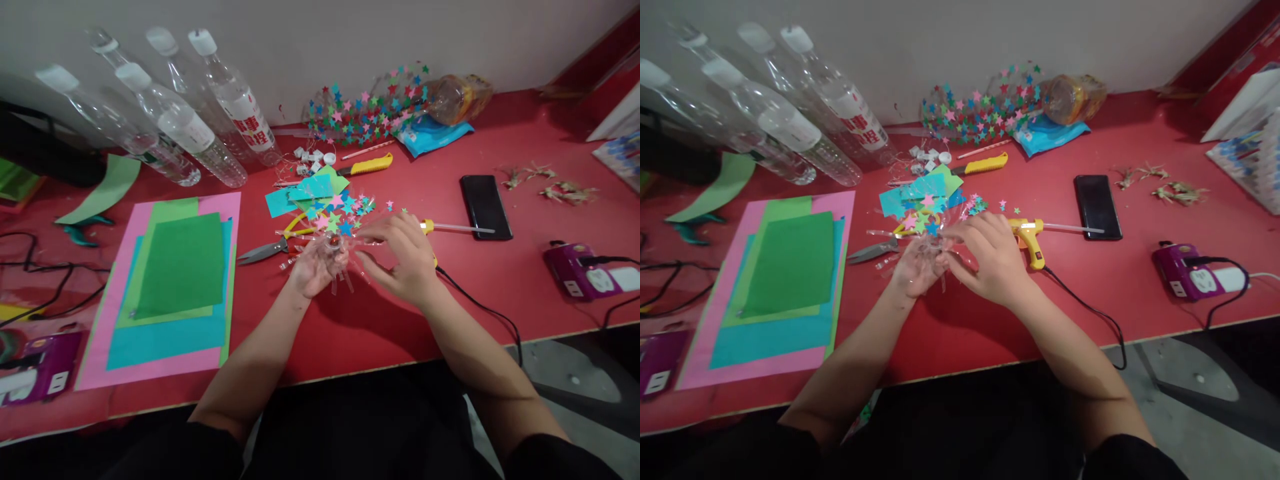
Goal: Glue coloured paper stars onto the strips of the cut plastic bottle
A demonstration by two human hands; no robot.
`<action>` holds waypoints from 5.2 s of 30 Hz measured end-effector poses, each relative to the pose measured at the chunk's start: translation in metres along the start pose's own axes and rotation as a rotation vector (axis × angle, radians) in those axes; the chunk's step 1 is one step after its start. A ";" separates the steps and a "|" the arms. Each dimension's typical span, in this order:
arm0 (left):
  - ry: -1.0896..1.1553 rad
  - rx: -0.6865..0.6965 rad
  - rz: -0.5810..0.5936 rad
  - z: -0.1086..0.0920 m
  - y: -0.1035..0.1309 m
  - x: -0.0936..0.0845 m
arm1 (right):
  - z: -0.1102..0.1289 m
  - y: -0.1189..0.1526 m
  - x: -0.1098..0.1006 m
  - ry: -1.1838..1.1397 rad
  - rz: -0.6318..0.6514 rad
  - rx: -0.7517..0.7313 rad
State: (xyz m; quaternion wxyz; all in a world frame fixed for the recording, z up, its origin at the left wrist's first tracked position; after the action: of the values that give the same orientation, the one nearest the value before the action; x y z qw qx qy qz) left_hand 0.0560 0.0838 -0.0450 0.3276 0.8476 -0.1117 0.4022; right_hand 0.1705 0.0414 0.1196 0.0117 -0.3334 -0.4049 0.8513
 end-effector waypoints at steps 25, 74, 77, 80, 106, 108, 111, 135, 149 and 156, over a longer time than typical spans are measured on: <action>-0.066 0.028 0.005 0.000 0.001 0.000 | 0.016 0.000 -0.004 0.136 -0.091 -0.113; -0.021 0.044 0.086 -0.003 0.003 0.004 | -0.061 0.016 -0.003 -0.347 -0.181 0.621; -0.041 0.047 0.074 -0.007 0.003 0.005 | -0.073 0.023 0.026 -0.597 -0.034 0.792; -0.078 0.038 0.029 -0.007 0.001 0.002 | -0.077 0.029 0.040 -0.716 0.012 0.881; -0.907 -0.055 -0.212 -0.046 0.051 -0.056 | -0.085 0.034 0.055 -0.103 0.408 0.775; -0.973 -0.057 -0.233 -0.051 0.052 -0.061 | -0.086 0.032 0.047 -0.013 0.392 0.755; -1.070 -0.010 -0.267 -0.060 0.054 -0.067 | -0.095 0.028 0.023 0.106 0.252 0.756; -1.028 0.424 -0.276 -0.091 0.060 -0.061 | -0.102 0.002 0.078 0.521 0.634 0.170; -0.981 0.452 -0.237 -0.090 0.055 -0.058 | -0.109 0.007 0.100 0.530 0.736 -0.075; -0.955 0.470 -0.277 -0.097 0.056 -0.064 | -0.109 0.002 0.106 0.500 0.752 -0.155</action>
State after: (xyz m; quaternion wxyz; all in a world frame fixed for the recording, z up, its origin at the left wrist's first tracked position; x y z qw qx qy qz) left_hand -0.0700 0.0992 -0.0224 0.0925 0.9930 -0.0426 -0.0602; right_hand 0.1513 0.1451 0.0106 -0.2255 -0.6525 -0.3029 0.6570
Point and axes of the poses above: each hand's wrist, its own y-axis away from the middle knuckle, its own x-axis out of the palm, z = x × y, the point moved 9 cm from there along -y, towards the middle knuckle, and after that the axes turned 3 degrees about -y, right-handed, at the moved point
